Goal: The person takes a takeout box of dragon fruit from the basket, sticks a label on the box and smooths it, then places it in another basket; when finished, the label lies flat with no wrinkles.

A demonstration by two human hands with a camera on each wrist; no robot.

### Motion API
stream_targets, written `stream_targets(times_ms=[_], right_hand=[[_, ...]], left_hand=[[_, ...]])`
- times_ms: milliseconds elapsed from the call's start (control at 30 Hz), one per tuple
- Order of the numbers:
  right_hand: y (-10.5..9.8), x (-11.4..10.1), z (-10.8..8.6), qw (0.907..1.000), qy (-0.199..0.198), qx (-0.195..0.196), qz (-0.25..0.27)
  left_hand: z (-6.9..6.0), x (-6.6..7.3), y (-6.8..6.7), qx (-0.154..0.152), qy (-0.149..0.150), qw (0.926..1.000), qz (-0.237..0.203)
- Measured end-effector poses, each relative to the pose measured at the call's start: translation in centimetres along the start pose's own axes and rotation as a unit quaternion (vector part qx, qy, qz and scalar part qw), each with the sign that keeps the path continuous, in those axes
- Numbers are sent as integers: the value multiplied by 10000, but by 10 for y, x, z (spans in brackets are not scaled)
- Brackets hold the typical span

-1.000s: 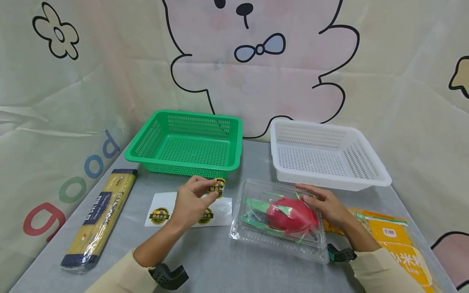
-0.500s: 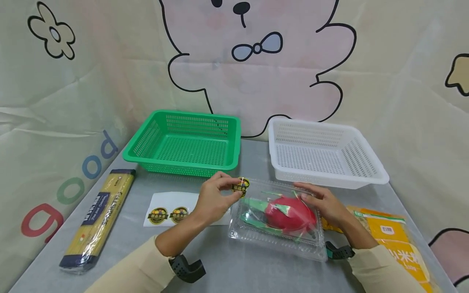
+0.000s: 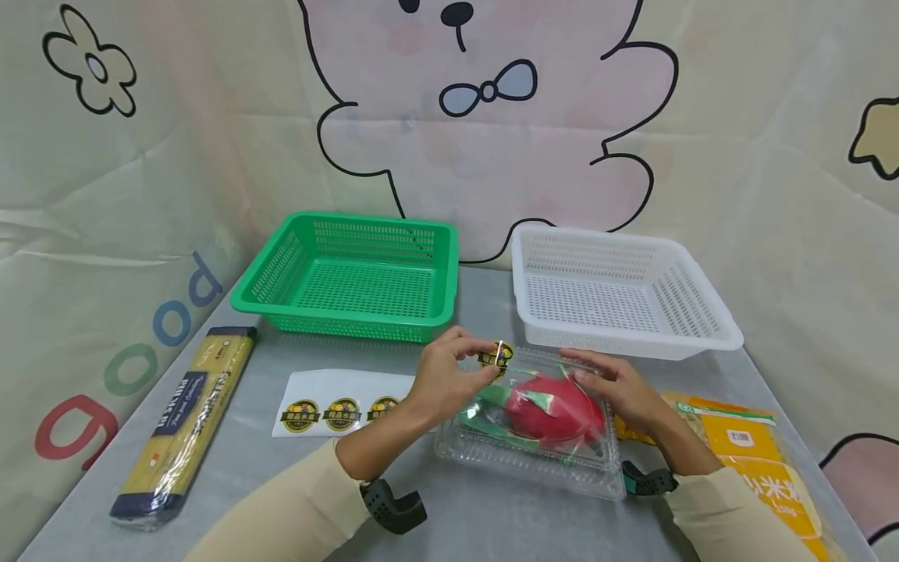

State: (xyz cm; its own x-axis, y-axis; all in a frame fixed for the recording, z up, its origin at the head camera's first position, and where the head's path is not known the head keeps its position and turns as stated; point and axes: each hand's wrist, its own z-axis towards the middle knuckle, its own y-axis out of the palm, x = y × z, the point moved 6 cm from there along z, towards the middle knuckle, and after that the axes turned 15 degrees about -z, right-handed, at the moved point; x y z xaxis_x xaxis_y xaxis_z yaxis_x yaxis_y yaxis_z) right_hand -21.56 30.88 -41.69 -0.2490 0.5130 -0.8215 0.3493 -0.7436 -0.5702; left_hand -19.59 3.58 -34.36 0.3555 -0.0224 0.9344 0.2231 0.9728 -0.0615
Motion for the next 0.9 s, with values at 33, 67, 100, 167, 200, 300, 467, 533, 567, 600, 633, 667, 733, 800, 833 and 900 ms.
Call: stream_targets(times_ms=[33, 67, 100, 167, 200, 300, 467, 533, 567, 600, 633, 667, 733, 800, 833, 900], right_hand=[[0, 0, 0, 10000, 0, 12, -19], [0, 0, 0, 10000, -3, 12, -19], [0, 0, 0, 10000, -7, 9, 5], [1, -1, 0, 10000, -20, 1, 62], [1, -1, 0, 10000, -25, -4, 93], [1, -1, 0, 9999, -9, -26, 132], [1, -1, 0, 9999, 2, -55, 108], [1, -1, 0, 9999, -6, -66, 117], [2, -1, 0, 9999, -11, -79, 121], [2, -1, 1, 9999, -18, -89, 120], [2, -1, 1, 9999, -31, -94, 116], [2, -2, 1, 9999, -41, -92, 102], [1, -2, 2, 9999, -56, -84, 69], [2, -3, 2, 9999, -59, -78, 23], [2, -3, 2, 10000, -58, -67, 13], [2, -4, 3, 10000, -36, -62, 16]], left_hand=[[1, 0, 3, -23, 0, 10000, 36], [2, 0, 5, -47, 9, 10000, 58], [3, -1, 7, -58, 4, 10000, 53], [4, -1, 12, -92, 27, 9999, 83], [5, -1, 14, -120, 22, 9999, 96], [6, -3, 21, -216, -36, 9997, 131], [8, -8, 33, -422, -102, 9982, 403], [8, -8, 37, -496, -95, 9974, 517], [8, -9, 39, -517, -96, 9970, 560], [8, -9, 40, -534, -82, 9967, 610], [7, -9, 41, -552, -61, 9962, 675], [7, -9, 42, -571, -46, 9956, 739], [7, -10, 44, -589, -7, 9944, 873], [6, -11, 46, -613, 29, 9932, 991], [6, -12, 46, -632, 28, 9926, 1037], [5, -12, 48, -656, -12, 9915, 1121]])
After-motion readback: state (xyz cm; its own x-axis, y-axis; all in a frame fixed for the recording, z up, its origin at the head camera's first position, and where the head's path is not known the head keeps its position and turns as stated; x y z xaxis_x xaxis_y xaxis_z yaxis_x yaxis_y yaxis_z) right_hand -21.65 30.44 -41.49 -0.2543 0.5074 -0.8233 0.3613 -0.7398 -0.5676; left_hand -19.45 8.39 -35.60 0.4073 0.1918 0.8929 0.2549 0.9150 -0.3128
